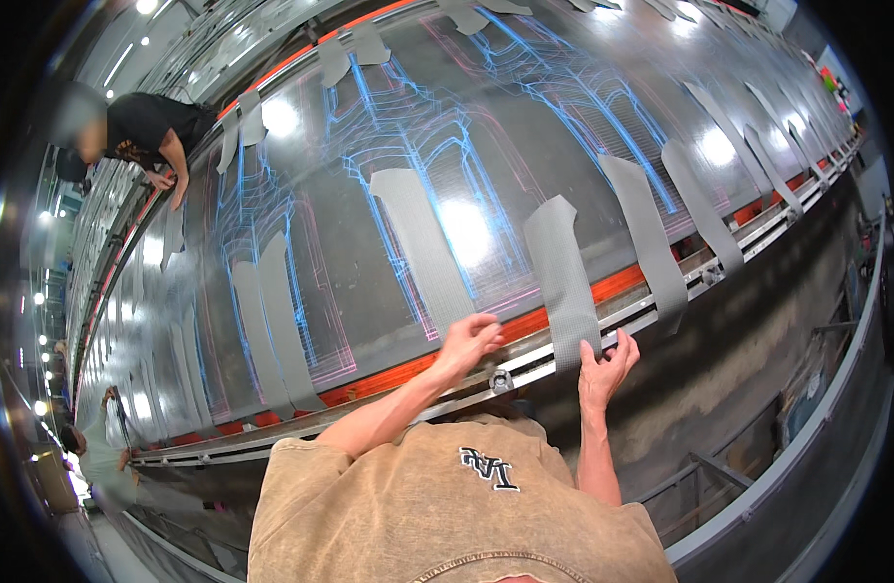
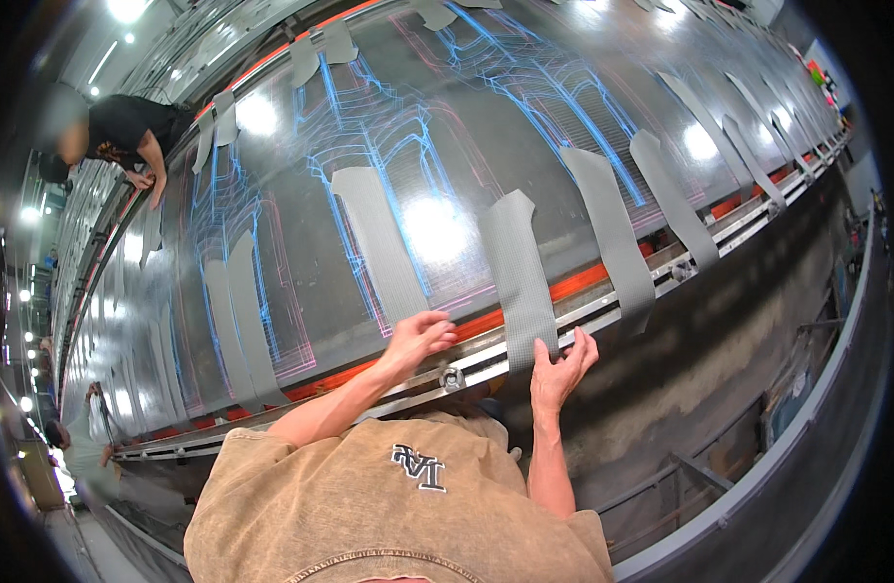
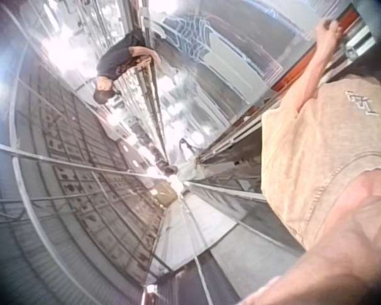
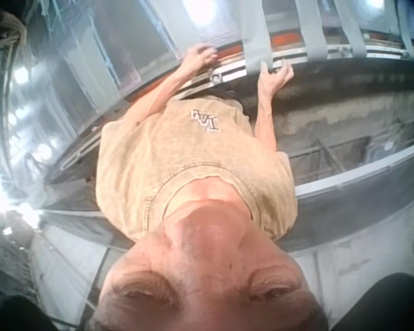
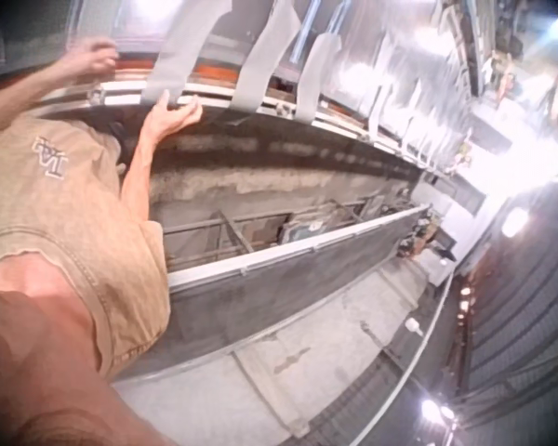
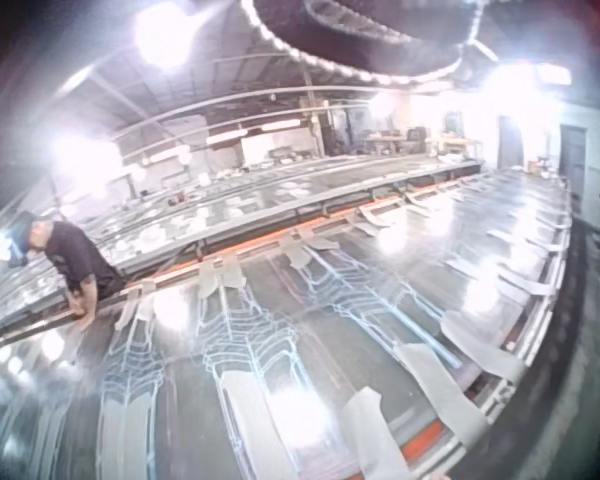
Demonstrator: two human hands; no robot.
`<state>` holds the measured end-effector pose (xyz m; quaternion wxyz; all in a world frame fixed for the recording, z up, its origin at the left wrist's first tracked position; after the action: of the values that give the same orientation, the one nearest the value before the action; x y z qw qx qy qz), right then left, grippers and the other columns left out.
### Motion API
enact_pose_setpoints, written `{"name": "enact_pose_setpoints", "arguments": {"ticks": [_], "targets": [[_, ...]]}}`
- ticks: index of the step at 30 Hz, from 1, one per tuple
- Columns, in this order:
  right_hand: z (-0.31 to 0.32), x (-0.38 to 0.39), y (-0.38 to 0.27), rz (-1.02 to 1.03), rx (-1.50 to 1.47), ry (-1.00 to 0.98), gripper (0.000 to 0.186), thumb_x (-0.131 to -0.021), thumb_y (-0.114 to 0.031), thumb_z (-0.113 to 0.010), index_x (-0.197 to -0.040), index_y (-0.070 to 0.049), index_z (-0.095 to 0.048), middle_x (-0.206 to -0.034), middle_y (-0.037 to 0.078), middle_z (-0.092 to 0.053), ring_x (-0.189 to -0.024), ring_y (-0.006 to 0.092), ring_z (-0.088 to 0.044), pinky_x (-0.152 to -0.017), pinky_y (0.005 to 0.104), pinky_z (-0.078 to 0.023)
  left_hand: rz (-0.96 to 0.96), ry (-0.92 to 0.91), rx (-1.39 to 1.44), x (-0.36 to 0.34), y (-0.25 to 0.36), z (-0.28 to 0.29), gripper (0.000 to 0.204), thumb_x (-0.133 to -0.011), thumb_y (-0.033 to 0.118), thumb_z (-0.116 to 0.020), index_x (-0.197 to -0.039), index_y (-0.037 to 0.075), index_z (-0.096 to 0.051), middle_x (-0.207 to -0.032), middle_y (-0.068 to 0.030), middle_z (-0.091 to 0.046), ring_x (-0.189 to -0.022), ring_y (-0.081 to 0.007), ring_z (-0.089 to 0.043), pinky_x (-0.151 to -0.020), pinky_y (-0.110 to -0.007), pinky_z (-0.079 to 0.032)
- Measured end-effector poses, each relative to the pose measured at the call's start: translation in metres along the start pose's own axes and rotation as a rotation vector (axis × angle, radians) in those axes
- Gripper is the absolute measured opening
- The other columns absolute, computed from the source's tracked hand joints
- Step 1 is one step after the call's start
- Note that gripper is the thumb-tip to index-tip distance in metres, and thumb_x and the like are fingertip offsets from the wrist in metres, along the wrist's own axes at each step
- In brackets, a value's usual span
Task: The person places and smooths gray textured strips onto a large curved metallic surface marked with blue and pink lines. They repeatedly position, press, and adjust the strips by hand to conform to the surface contours.
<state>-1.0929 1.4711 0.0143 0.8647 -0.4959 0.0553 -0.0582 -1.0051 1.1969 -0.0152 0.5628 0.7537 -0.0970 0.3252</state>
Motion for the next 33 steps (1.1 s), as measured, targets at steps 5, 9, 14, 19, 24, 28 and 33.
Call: {"name": "enact_pose_setpoints", "arguments": {"ticks": [5, 9, 14, 19, 24, 28, 33], "targets": [[0.002, 0.004, -0.002, -0.200, 0.057, -0.074, 0.065, -0.070, -0.004, -0.082, -0.126, 0.003, -0.049, -0.105, 0.013, -0.056, -0.087, 0.0207, -0.055, -0.075, 0.0333, -0.048, 0.268, -0.034, 0.381, -0.036, -0.028, -0.069, 0.026, -0.095, 0.017, -0.062, -0.113, 0.001, -0.052, -0.104, -0.0131, -0.061, -0.090, -0.0221, -0.063, -0.080, -0.033, -0.057], [-0.007, 0.019, 0.017, -0.503, -0.424, -0.378, 0.040, -0.078, -0.003, -0.076, -0.114, 0.003, -0.059, -0.092, 0.008, -0.067, -0.078, 0.0141, -0.063, -0.075, 0.0299, -0.052, 0.329, -0.078, 0.299, -0.040, -0.021, -0.084, 0.025, -0.094, 0.023, -0.064, -0.109, 0.005, -0.054, -0.089, -0.0055, -0.064, -0.080, -0.0145, -0.063, -0.069, -0.029, -0.055], [-0.003, 0.023, -0.048, -0.543, -0.626, -0.590, 0.026, -0.085, 0.001, -0.068, -0.110, 0.004, -0.063, -0.102, 0.008, -0.068, -0.087, 0.0115, -0.063, -0.081, 0.0275, -0.051, 0.509, -0.258, 0.089, -0.044, -0.019, -0.099, 0.028, -0.095, 0.032, -0.063, -0.113, 0.010, -0.060, -0.080, 0.0001, -0.061, -0.075, -0.0086, -0.061, -0.064, -0.028, -0.052], [-0.001, 0.029, -0.108, -0.436, -0.648, -0.877, 0.037, -0.083, -0.006, -0.070, -0.118, 0.005, -0.062, -0.106, 0.007, -0.069, -0.093, 0.0125, -0.063, -0.086, 0.0287, -0.050, 0.327, -0.269, 0.582, -0.081, 0.030, -0.098, 0.022, -0.098, 0.010, -0.053, -0.117, -0.001, -0.058, -0.103, -0.0094, -0.068, -0.095, -0.0232, -0.067, -0.086, -0.038, -0.057], [-0.032, 0.030, -0.079, -0.491, -0.457, -0.953, 0.031, -0.084, 0.000, -0.067, -0.114, 0.006, -0.064, -0.105, 0.005, -0.068, -0.092, 0.0107, -0.061, -0.083, 0.0280, -0.050, 0.036, -0.107, 0.216, -0.157, 0.105, -0.017, 0.010, -0.092, 0.013, -0.064, -0.102, 0.010, -0.060, -0.080, -0.0012, -0.065, -0.065, -0.0101, -0.060, -0.056, -0.025, -0.053], [-0.078, 0.014, -0.066, -0.469, -0.354, -0.930, 0.030, -0.084, 0.001, -0.065, -0.114, 0.006, -0.063, -0.102, 0.007, -0.069, -0.089, 0.0115, -0.062, -0.081, 0.0278, -0.050, -0.040, -0.192, -0.019, -0.187, 0.159, 0.041, 0.025, -0.082, 0.011, -0.073, -0.103, 0.009, -0.060, -0.080, -0.0003, -0.064, -0.069, -0.0091, -0.063, -0.062, -0.025, -0.059], [-0.151, -0.002, -0.073, -0.503, -0.393, -0.932, 0.023, -0.086, 0.000, -0.063, -0.109, 0.005, -0.064, -0.096, 0.008, -0.070, -0.084, 0.0104, -0.062, -0.075, 0.0267, -0.051, -0.072, -0.203, -0.347, -0.219, 0.209, 0.115, 0.015, -0.080, 0.006, -0.074, -0.091, 0.006, -0.063, -0.079, -0.0014, -0.065, -0.069, -0.0102, -0.064, -0.064, -0.025, -0.058]]}}
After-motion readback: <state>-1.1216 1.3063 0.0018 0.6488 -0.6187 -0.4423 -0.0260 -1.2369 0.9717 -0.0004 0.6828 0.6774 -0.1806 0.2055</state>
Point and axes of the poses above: each hand's wrist, its own x-axis away from the middle knuckle, its own z-axis out of the back of the hand, y = z × x, the point moved 9 cm from there along -x, towards the middle knuckle
